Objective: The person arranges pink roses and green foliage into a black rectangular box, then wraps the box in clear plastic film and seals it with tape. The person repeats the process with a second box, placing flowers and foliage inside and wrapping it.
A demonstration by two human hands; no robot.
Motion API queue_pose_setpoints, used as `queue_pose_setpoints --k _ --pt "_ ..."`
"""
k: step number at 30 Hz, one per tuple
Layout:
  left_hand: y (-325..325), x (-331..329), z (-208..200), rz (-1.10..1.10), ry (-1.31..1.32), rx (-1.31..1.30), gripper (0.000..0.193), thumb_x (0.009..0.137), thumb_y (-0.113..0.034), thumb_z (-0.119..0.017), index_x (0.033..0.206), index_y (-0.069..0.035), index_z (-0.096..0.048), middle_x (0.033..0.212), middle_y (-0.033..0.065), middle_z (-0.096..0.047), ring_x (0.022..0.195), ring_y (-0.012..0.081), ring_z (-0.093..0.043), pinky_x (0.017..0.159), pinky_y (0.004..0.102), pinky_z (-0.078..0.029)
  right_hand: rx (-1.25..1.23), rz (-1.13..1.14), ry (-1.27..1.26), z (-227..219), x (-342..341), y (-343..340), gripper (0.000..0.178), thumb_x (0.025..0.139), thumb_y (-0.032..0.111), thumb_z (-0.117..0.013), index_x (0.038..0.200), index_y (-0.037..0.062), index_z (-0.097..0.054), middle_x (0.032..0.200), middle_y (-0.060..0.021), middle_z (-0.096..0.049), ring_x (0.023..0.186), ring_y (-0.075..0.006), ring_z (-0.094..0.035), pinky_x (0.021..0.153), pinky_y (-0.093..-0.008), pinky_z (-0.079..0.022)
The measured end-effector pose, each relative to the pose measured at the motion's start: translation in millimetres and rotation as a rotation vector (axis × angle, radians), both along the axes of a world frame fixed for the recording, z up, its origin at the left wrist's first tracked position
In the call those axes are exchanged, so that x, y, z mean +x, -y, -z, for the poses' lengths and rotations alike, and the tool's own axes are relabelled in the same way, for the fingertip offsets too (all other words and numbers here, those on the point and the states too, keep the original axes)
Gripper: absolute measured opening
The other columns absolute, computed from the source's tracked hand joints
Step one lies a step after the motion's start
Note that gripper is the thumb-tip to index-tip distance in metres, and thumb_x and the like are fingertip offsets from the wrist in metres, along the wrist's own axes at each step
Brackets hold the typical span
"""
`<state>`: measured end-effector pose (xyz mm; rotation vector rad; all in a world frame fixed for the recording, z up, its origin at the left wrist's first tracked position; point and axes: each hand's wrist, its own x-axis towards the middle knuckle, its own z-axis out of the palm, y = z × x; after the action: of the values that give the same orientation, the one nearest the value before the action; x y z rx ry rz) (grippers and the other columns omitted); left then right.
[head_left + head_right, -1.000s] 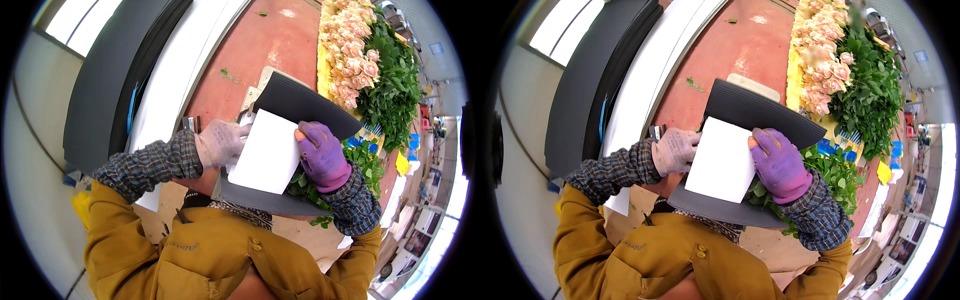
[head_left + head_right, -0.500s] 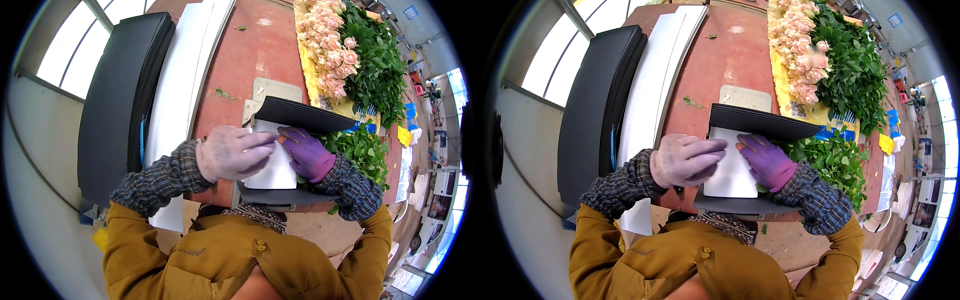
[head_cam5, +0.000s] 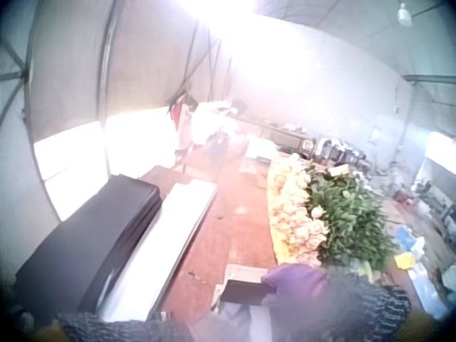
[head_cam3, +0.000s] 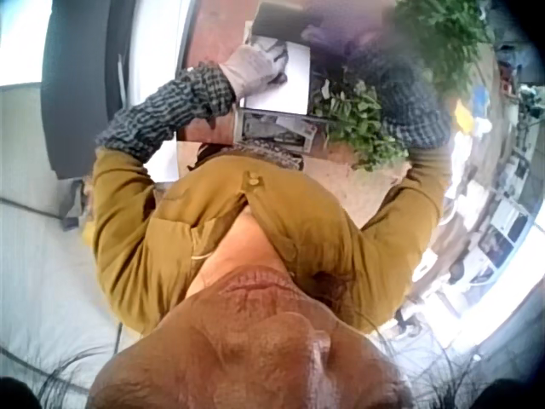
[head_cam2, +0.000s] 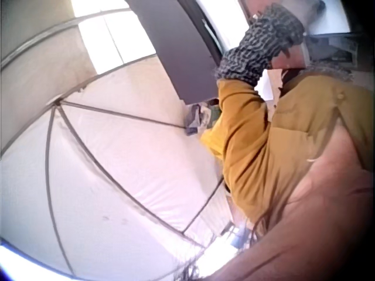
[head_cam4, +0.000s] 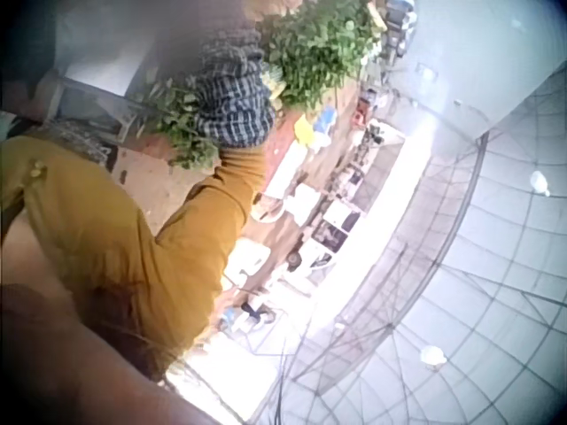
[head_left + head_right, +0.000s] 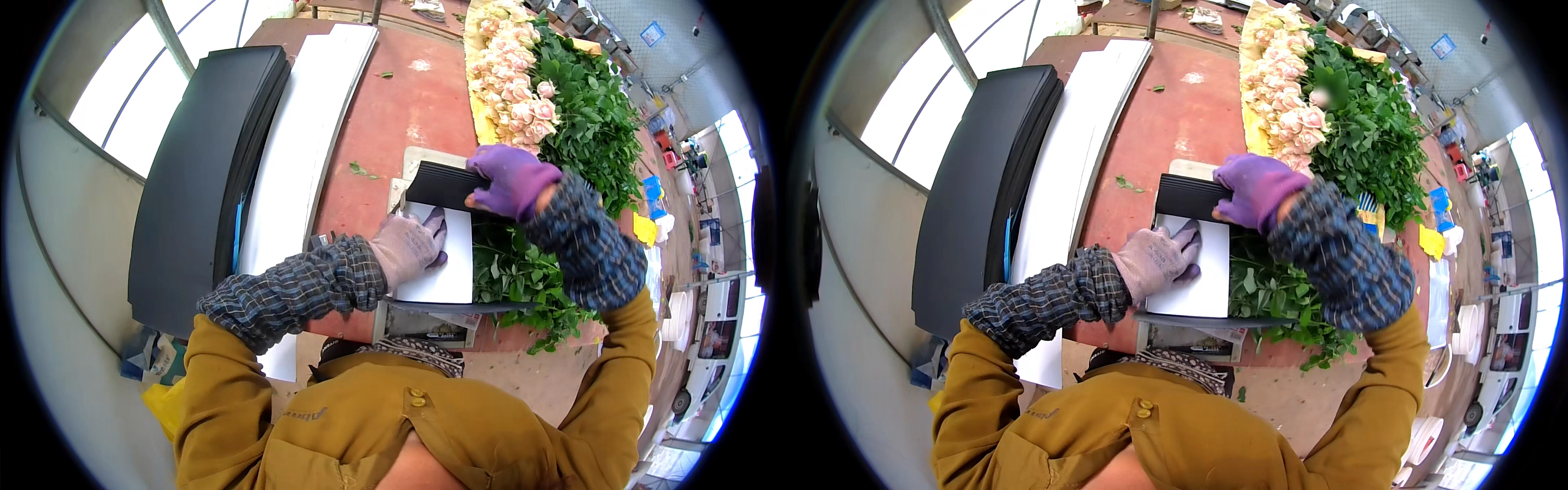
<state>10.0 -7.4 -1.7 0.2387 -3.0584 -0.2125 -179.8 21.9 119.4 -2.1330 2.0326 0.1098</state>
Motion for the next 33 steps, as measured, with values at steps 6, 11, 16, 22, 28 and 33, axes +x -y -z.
queue_pose_setpoints --k 6,11,16,22,28,33 --pt "-3.5 -0.3 -5.6 -0.043 0.114 0.052 0.049 0.092 -0.04 -0.045 0.121 -0.001 -0.051 0.132 0.0214 -0.046 0.082 0.0308 -0.065 0.068 0.0424 -0.054 0.013 -0.004 0.022 1.3 -3.9 -0.7 0.022 0.075 0.022 -0.07 0.083 0.0022 -0.065 0.073 -0.0186 -0.061 0.068 -0.0345 -0.062 0.062 -0.0377 -0.05" --pt "-1.5 1.1 -18.0 -0.057 0.188 0.085 0.045 0.086 -0.043 -0.053 0.114 -0.008 -0.057 0.104 0.0108 -0.062 0.088 0.0249 -0.064 0.069 0.0382 -0.054 0.047 -0.253 -0.108 25.7 25.7 -51.6 0.012 0.074 0.017 -0.064 0.079 0.0065 -0.066 0.081 -0.0106 -0.063 0.076 -0.0301 -0.063 0.064 -0.0377 -0.053" --pt "14.7 34.2 29.0 -0.032 -0.567 0.291 0.022 0.077 -0.022 -0.068 0.091 -0.006 -0.066 0.095 0.0111 -0.064 0.082 0.0255 -0.064 0.069 0.0349 -0.054 0.278 -0.243 -0.325 53.1 57.4 -71.7 0.015 0.081 0.016 -0.053 0.09 0.0118 -0.063 0.092 -0.0062 -0.06 0.087 -0.0254 -0.062 0.065 -0.0375 -0.053" --pt "32.6 61.2 26.1 -0.236 -0.892 0.606 0.017 0.081 0.002 -0.059 0.096 0.001 -0.065 0.101 0.0125 -0.065 0.084 0.0202 -0.066 0.073 0.0286 -0.053 0.248 -0.301 -0.282 60.1 73.0 -81.4 0.018 0.086 0.019 -0.05 0.092 0.0105 -0.065 0.092 -0.009 -0.061 0.087 -0.0257 -0.063 0.064 -0.0413 -0.054" --pt "30.2 15.2 1.6 0.287 -0.13 0.193 0.029 0.081 -0.033 -0.064 0.108 -0.021 -0.066 0.111 0.0039 -0.057 0.086 0.0257 -0.062 0.074 0.0374 -0.051 0.274 -0.299 -0.07 44.6 70.3 -97.1 0.019 0.086 0.023 -0.052 0.09 0.0076 -0.063 0.092 -0.0105 -0.06 0.088 -0.0296 -0.061 0.069 -0.0405 -0.051" --pt "30.7 11.9 8.1 0.329 -0.159 0.268 0.021 0.082 -0.036 -0.06 0.095 -0.02 -0.067 0.107 0.0033 -0.053 0.084 0.0254 -0.061 0.071 0.0402 -0.051 0.216 -0.258 0.3 8.7 67.9 -128.7 0.02 0.077 0.026 -0.065 0.084 0.0078 -0.059 0.083 -0.0097 -0.057 0.081 -0.03 -0.058 0.066 -0.041 -0.048"
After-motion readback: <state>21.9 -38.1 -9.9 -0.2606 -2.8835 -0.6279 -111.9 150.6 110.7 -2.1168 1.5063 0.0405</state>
